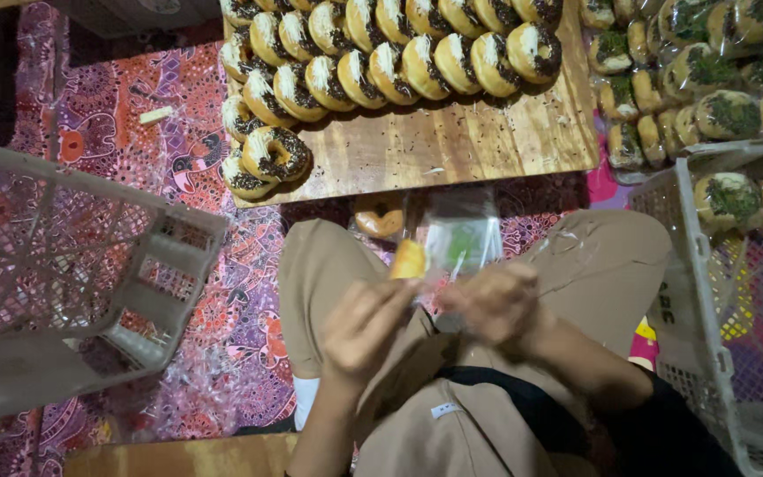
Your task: The person sits on the floor and individually places ring-shaped pastries into clear plastic bags, then seals them and stacks them in a crate. The person also uses a grater to apply topping to the pastries on a wooden board.
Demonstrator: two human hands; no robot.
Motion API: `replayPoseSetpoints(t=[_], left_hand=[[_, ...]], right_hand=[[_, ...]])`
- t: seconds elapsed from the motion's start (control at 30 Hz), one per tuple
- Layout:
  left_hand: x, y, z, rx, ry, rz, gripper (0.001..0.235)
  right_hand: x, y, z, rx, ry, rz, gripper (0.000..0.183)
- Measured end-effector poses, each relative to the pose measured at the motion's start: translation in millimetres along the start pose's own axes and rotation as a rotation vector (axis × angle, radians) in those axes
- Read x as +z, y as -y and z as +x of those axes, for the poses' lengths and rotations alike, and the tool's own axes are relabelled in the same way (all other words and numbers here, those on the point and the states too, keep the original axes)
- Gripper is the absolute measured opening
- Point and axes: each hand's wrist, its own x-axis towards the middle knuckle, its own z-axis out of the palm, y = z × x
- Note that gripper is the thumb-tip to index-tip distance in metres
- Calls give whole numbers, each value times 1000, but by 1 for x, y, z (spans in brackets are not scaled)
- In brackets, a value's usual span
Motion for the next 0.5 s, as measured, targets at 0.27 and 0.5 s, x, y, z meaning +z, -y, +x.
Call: replayPoseSetpoints(t=[0.27,0.5], left_hand=[[-15,15,-12,-29,-17,-7,22],[-14,9,-9,-61,-25,32,26]], right_hand=[[-22,6,23,204,-81,349,15],[-17,41,61,-230,132,421,21]])
